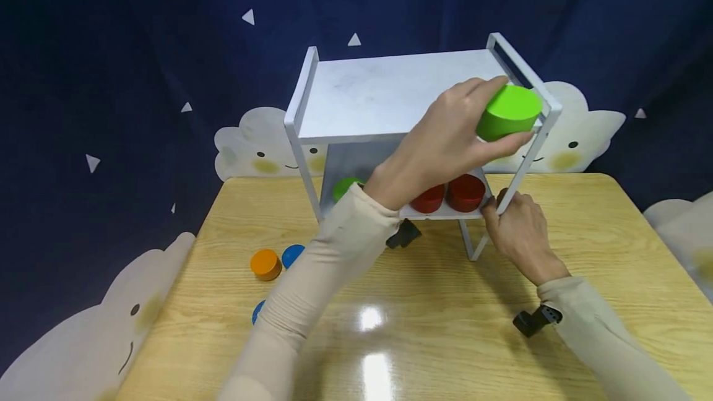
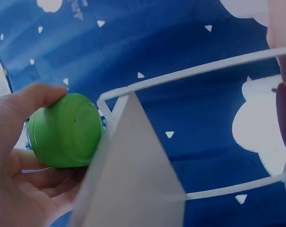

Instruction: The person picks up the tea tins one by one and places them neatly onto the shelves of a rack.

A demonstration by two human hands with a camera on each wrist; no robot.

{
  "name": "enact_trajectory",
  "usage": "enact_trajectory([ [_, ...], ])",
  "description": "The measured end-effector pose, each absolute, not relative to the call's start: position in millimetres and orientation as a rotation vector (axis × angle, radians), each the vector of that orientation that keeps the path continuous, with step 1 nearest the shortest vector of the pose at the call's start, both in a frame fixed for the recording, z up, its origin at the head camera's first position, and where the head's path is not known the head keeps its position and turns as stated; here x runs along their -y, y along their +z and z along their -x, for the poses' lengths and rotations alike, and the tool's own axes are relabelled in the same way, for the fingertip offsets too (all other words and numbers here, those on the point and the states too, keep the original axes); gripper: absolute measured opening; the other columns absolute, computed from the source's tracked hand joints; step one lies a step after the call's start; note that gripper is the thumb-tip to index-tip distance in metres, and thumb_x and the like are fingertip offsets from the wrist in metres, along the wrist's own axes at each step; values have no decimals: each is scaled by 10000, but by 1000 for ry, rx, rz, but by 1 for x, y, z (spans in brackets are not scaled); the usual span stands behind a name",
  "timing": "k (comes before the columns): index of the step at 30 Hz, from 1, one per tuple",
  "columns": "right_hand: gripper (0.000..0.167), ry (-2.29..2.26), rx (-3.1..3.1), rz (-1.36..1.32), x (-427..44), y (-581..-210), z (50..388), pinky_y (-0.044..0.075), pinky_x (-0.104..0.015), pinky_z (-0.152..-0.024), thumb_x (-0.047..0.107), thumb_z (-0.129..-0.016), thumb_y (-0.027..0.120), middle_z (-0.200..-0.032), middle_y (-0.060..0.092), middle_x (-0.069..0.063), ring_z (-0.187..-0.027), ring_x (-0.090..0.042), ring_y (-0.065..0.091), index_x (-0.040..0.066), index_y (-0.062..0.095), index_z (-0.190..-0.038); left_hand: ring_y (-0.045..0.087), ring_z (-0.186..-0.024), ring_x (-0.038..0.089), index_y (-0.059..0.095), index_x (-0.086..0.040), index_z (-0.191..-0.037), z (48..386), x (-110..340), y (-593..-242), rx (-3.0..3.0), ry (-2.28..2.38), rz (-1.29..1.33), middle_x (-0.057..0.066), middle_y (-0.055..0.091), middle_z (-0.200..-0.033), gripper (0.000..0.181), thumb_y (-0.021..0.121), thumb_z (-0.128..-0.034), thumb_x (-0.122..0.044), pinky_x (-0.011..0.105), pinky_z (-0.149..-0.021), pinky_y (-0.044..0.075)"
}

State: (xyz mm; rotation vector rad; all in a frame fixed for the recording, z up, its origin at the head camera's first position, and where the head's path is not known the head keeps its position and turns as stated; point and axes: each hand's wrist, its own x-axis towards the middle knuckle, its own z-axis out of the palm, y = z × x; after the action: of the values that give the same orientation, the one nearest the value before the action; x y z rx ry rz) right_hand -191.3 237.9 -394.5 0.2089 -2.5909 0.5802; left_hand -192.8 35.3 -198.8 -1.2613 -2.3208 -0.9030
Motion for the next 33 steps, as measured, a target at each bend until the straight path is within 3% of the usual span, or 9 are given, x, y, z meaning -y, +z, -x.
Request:
enact_trajectory([
  [5,441,597,2583,-235,-235,-393,192,263,-344,-403,222,-956,397,-497,377,-41,-435,-240,366,135,388,-524,559,-992,117,474,25,-1351,204,-44,-194,2459,-962,1177,92,588,-1210,613,678,-892,-325,93,-788,419],
  [14,421,665,2650,-145,-235,-393,192,331,-442,-502,237,-961,386,-593,470,-114,-600,-376,491,108,446,-565,540,-958,89,465,-2,-1367,211,-58,-197,2512,-936,990,71,591,-1201,617,661,-901,-355,90,-753,409],
  [33,424,727,2667,-72,-235,-397,189,282,-357,-449,267,-977,371,-589,439,-99,-528,-277,406,92,444,-598,584,-1066,107,417,-35,-1430,207,-69,-202,2544,-863,858,74,593,-1282,758,731,-842,-396,80,-837,397],
])
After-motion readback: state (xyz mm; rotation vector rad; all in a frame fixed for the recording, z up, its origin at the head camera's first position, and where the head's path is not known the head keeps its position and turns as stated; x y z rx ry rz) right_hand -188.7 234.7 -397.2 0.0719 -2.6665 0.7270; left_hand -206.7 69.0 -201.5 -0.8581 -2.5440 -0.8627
